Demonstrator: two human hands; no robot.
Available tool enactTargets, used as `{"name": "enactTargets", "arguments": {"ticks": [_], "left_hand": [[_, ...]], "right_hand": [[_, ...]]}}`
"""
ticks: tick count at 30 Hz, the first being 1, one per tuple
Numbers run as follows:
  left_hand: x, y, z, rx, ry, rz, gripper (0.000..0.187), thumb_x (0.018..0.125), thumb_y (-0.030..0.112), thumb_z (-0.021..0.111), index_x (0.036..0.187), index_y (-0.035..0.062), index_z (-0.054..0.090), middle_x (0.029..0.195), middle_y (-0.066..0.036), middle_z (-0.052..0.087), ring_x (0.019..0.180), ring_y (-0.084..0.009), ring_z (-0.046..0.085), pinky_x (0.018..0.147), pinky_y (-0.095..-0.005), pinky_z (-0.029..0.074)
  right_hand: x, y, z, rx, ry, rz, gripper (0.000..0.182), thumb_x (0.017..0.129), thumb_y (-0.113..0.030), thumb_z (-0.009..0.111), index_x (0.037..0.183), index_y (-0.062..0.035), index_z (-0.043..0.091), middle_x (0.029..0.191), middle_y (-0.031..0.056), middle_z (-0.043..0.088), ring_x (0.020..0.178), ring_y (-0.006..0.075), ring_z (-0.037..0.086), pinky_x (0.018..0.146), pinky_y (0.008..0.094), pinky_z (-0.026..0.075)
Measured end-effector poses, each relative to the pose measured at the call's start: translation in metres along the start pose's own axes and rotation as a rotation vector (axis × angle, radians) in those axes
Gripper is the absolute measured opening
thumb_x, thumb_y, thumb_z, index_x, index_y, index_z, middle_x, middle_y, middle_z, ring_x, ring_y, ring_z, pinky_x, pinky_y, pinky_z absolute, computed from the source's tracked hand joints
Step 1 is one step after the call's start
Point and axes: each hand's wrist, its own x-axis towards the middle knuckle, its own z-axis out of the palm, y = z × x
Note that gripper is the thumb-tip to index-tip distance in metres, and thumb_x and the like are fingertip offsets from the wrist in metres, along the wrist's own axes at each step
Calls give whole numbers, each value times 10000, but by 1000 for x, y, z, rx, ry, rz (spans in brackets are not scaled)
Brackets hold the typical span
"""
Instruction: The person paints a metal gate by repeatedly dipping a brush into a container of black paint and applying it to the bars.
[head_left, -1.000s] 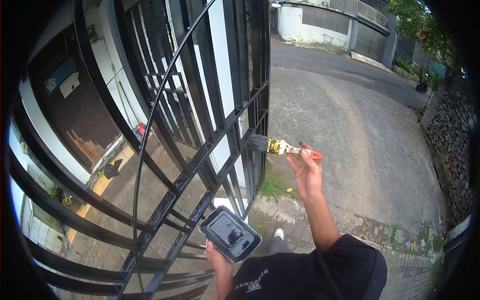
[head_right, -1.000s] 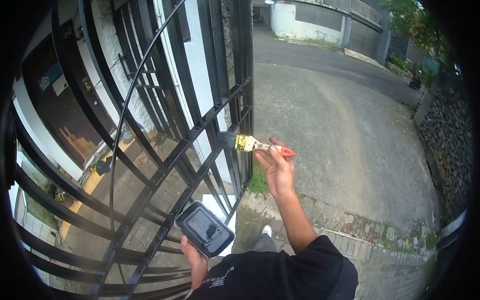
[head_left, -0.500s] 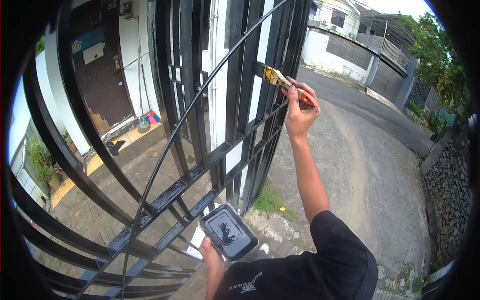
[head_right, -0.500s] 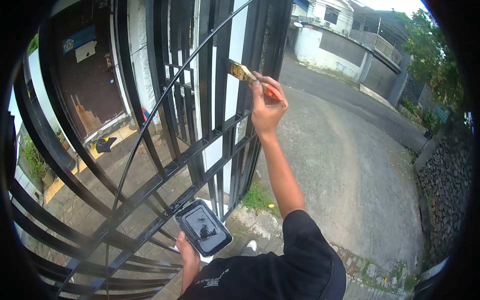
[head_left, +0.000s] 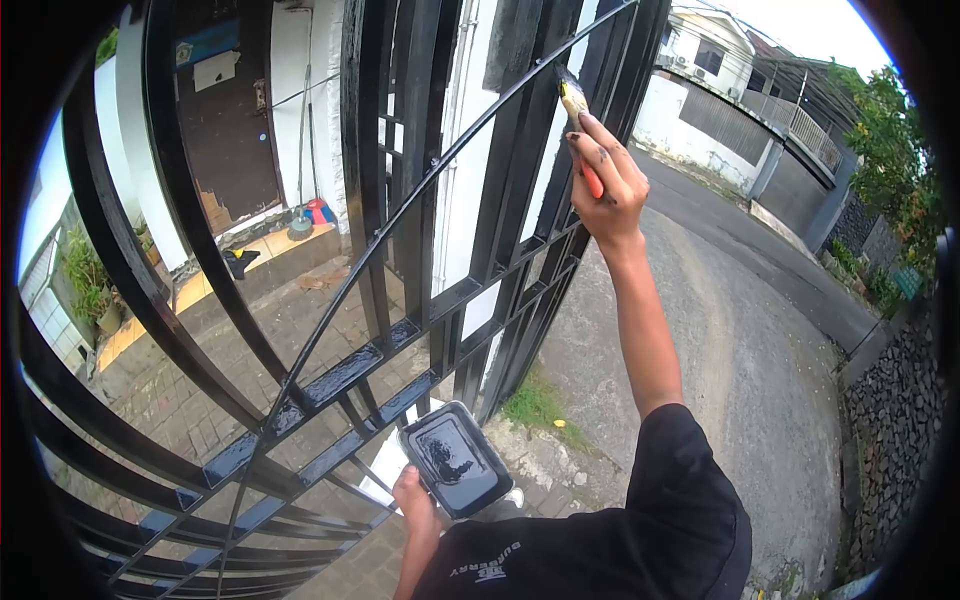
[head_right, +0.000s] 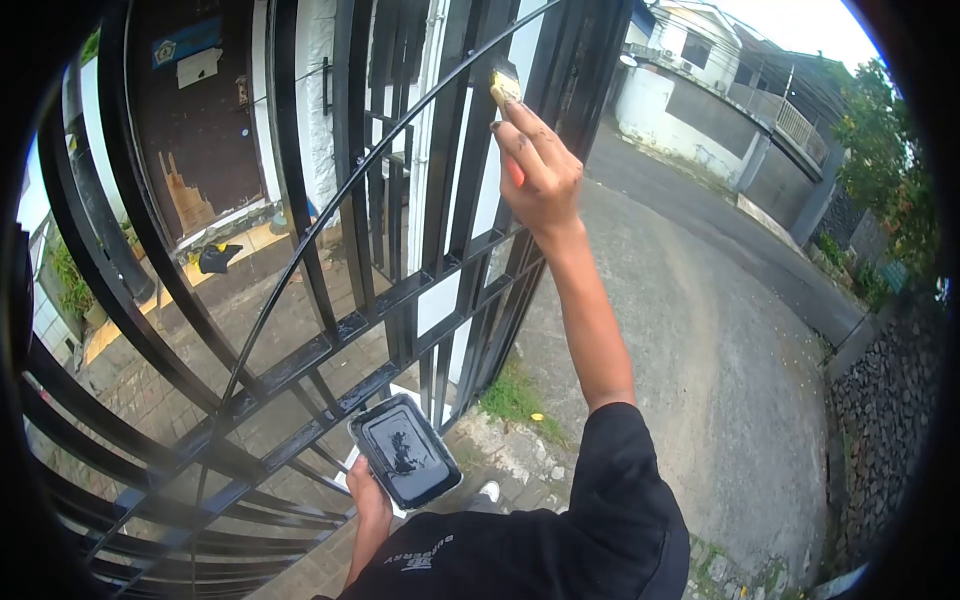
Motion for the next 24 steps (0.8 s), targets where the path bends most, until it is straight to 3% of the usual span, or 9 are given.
{"name": "enactTargets", "arguments": {"ticks": [2,6,8,10,11,14,16,22,24], "left_hand": [[1,0,1,-1,6,-8,410,938,307,442,1036,-63,588,955,-108,640,867,-192,608,787,-329,479],[-4,5,5,-72,65,1,277,845,243,558,941,-16,570,847,-66,610,743,-165,587,684,-292,490],[-3,7,6,-83,61,0,282,843,246,563,943,-18,569,852,-68,610,754,-166,588,693,-293,490],[-1,2,2,-32,45,6,394,933,294,453,1022,-65,589,933,-110,639,833,-190,609,769,-323,483],[0,0,3,-15,66,19,395,933,294,446,1017,-64,590,925,-108,639,831,-187,609,760,-318,483],[0,0,6,-15,13,-6,393,934,289,434,1015,-62,590,918,-108,638,823,-187,608,753,-318,484],[-2,0,9,9,19,-11,387,932,278,423,1012,-62,590,910,-108,636,813,-189,609,748,-320,485],[-8,-2,12,-48,57,-60,222,872,217,528,893,1,574,844,-43,591,748,-135,562,668,-267,467],[-6,-10,6,45,46,-33,370,922,246,424,1026,-73,580,929,-122,635,820,-203,615,758,-328,490]], "right_hand": [[11,-1,-9,-224,-301,-354,252,681,36,694,904,-69,641,1072,98,668,956,246,659,731,312,552],[-11,5,-24,-143,-807,-417,244,709,-34,671,944,-97,647,1165,86,628,1075,241,608,801,319,543],[3,-9,-36,-70,-876,-373,216,740,-48,663,954,-74,655,1081,104,660,1009,248,640,782,331,542],[15,-20,-47,248,-1173,204,183,775,-50,646,957,-38,653,963,124,686,904,264,672,761,343,538],[10,-16,-42,406,-1028,199,177,793,-47,633,967,-16,651,879,133,693,808,288,680,732,347,533],[9,-11,-32,381,-928,501,157,838,-73,629,972,7,646,851,122,696,741,152,666,694,290,514],[4,0,-24,311,-814,472,152,855,-93,637,973,2,652,798,102,690,677,120,632,650,259,498],[13,8,-19,182,-457,211,148,808,-30,667,955,-28,655,887,96,696,736,164,672,670,263,516],[12,11,-15,40,-219,-189,195,755,22,667,934,-54,646,974,75,690,805,213,681,691,286,542]]}}
